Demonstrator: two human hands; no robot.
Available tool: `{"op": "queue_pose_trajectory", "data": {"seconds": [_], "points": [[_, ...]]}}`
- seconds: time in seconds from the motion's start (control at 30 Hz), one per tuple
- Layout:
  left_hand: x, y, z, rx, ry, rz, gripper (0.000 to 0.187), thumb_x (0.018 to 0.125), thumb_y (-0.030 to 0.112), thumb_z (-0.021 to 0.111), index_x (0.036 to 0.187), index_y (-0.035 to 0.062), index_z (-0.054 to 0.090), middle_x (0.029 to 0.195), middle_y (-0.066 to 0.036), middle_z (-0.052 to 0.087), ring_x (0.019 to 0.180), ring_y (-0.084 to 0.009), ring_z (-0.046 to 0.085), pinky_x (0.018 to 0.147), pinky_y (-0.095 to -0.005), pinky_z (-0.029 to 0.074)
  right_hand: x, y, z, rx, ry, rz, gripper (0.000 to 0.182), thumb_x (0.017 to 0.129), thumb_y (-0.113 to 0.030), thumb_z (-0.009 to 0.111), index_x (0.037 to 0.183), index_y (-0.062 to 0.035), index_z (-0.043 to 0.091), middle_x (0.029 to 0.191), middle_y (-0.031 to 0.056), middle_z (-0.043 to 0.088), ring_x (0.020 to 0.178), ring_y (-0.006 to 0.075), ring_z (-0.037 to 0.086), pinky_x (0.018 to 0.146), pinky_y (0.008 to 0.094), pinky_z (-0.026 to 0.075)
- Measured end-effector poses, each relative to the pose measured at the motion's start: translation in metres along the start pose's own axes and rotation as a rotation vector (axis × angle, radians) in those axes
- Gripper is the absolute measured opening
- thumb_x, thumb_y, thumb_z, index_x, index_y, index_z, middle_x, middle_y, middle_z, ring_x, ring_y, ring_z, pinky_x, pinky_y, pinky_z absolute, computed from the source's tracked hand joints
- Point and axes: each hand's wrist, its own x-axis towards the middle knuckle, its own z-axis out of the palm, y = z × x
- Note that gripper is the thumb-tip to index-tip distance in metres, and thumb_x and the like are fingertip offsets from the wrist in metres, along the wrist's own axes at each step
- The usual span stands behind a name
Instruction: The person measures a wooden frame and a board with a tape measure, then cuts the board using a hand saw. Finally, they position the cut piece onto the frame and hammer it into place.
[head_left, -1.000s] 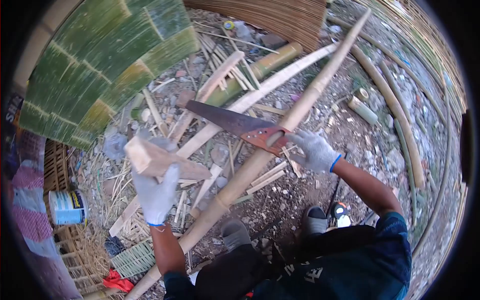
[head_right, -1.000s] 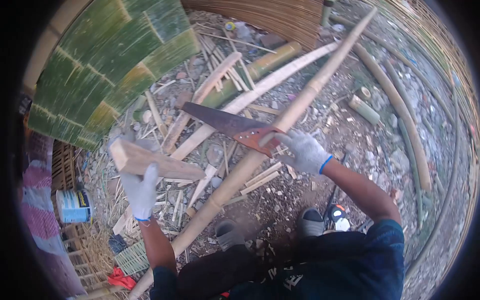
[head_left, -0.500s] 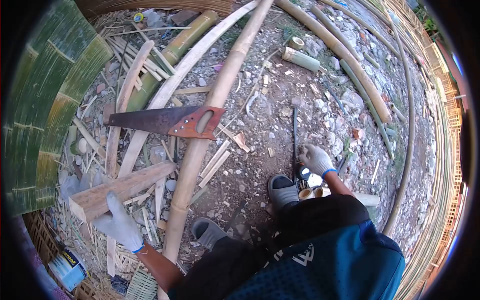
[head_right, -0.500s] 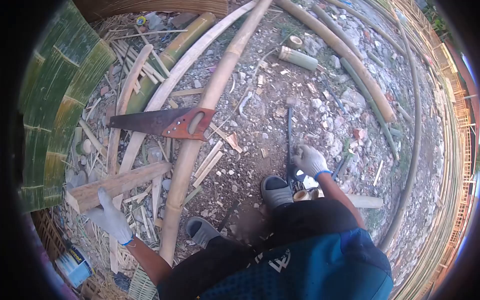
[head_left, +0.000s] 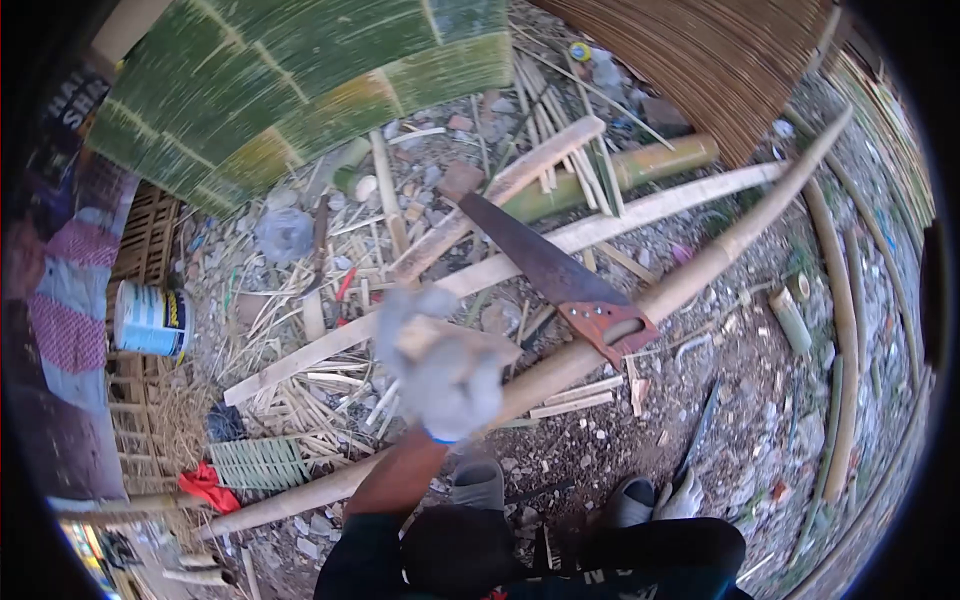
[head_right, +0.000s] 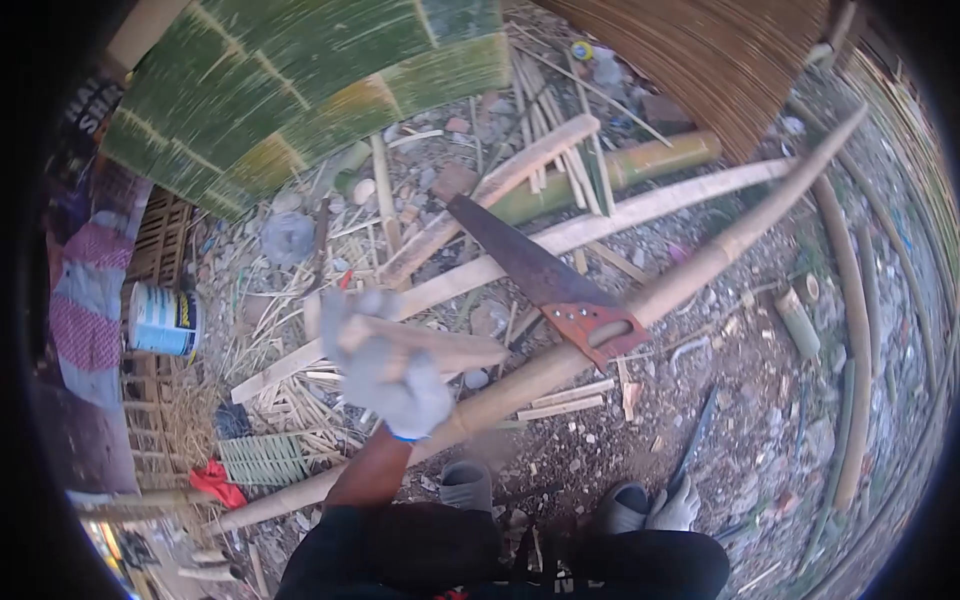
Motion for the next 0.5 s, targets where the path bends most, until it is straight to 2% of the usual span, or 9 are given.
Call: {"op": "queue_pose_trajectory", "data": {"seconds": [0.07,0.1,0.17,0.27,0.33,0.37,0.4,0.47,0.5], "points": [[0.004,0.010,0.019,-0.042,-0.145,0.068,0.037,0.081,0.013,0.087,0.114,0.0115,0.071,0.147,-0.026,0.052,0.123,-0.0409,0.062,0.100,-0.0497,0.055,0.004,0.014,0.012,-0.088,0.029,-0.046,0.060,0.096,-0.030,0.067,0.147,0.0002,0.057,0.139,0.0242,0.062,0.127,0.0443,0.058,0.108,0.0533,0.048],[0.018,0.023,0.021,-0.106,-0.316,0.059,0.039,0.078,0.003,0.084,0.112,0.0123,0.067,0.148,-0.027,0.050,0.127,-0.0393,0.060,0.106,-0.0539,0.050,0.011,0.016,0.000,-0.100,0.011,-0.055,0.058,0.096,-0.030,0.068,0.144,0.0003,0.059,0.137,0.0240,0.064,0.125,0.0440,0.060,0.107,0.0530,0.048],[0.038,0.032,0.028,-0.154,-0.441,0.086,0.049,0.083,0.009,0.087,0.126,0.0153,0.065,0.146,-0.027,0.054,0.126,-0.0441,0.062,0.105,-0.0510,0.054,0.037,0.006,-0.029,-0.068,-0.100,-0.042,0.054,0.097,-0.031,0.069,0.140,0.0004,0.062,0.131,0.0236,0.066,0.122,0.0434,0.062,0.105,0.0523,0.049],[0.068,0.050,0.016,-0.083,-0.632,-0.071,0.052,0.088,0.009,0.083,0.135,0.0159,0.063,0.142,-0.019,0.060,0.120,-0.0425,0.068,0.096,-0.0481,0.060,0.085,-0.014,-0.090,0.094,-0.342,0.055,0.049,0.098,-0.033,0.070,0.134,0.0006,0.067,0.123,0.0230,0.070,0.116,0.0424,0.065,0.103,0.0513,0.051],[0.081,0.064,0.002,-0.083,-0.678,-0.409,0.053,0.090,0.009,0.081,0.138,0.0147,0.061,0.139,-0.018,0.061,0.117,-0.0417,0.069,0.096,-0.0471,0.060,0.108,-0.030,-0.131,0.267,-0.469,0.130,0.047,0.099,-0.034,0.071,0.130,0.0007,0.070,0.118,0.0226,0.073,0.113,0.0418,0.067,0.102,0.0506,0.052],[0.086,0.068,-0.003,-0.090,-0.689,-0.568,0.053,0.091,0.010,0.080,0.140,0.0142,0.060,0.137,-0.017,0.062,0.116,-0.0412,0.070,0.096,-0.0466,0.059,0.114,-0.029,-0.130,0.395,-0.360,0.098,0.041,0.100,-0.038,0.072,0.116,0.0005,0.076,0.107,0.0195,0.079,0.102,0.0350,0.075,0.094,0.0456,0.056],[0.086,0.072,-0.008,-0.059,-0.654,-0.710,0.057,0.093,0.012,0.077,0.145,0.0119,0.055,0.137,-0.017,0.063,0.116,-0.0412,0.069,0.097,-0.0459,0.059,0.111,-0.042,-0.164,0.498,-0.370,0.067,0.047,0.103,-0.036,0.065,0.123,0.0057,0.072,0.112,0.0223,0.077,0.107,0.0333,0.074,0.095,0.0434,0.055],[0.096,0.086,-0.023,0.104,-0.544,-0.897,0.055,0.097,0.014,0.075,0.147,0.0122,0.053,0.137,-0.018,0.063,0.115,-0.0420,0.070,0.098,-0.0478,0.057,0.098,-0.059,-0.213,0.444,-0.317,0.063,0.043,0.105,-0.034,0.063,0.117,0.0048,0.075,0.111,0.0205,0.078,0.102,0.0292,0.074,0.091,0.0416,0.056],[0.091,0.086,-0.031,0.177,-0.499,-1.011,0.059,0.095,0.019,0.076,0.148,0.0118,0.051,0.136,-0.019,0.063,0.115,-0.0417,0.069,0.097,-0.0480,0.057,0.095,-0.065,-0.237,0.398,-0.407,0.059,0.040,0.103,-0.033,0.066,0.118,0.0027,0.075,0.108,0.0191,0.078,0.093,0.0298,0.073,0.087,0.0419,0.057]]}}
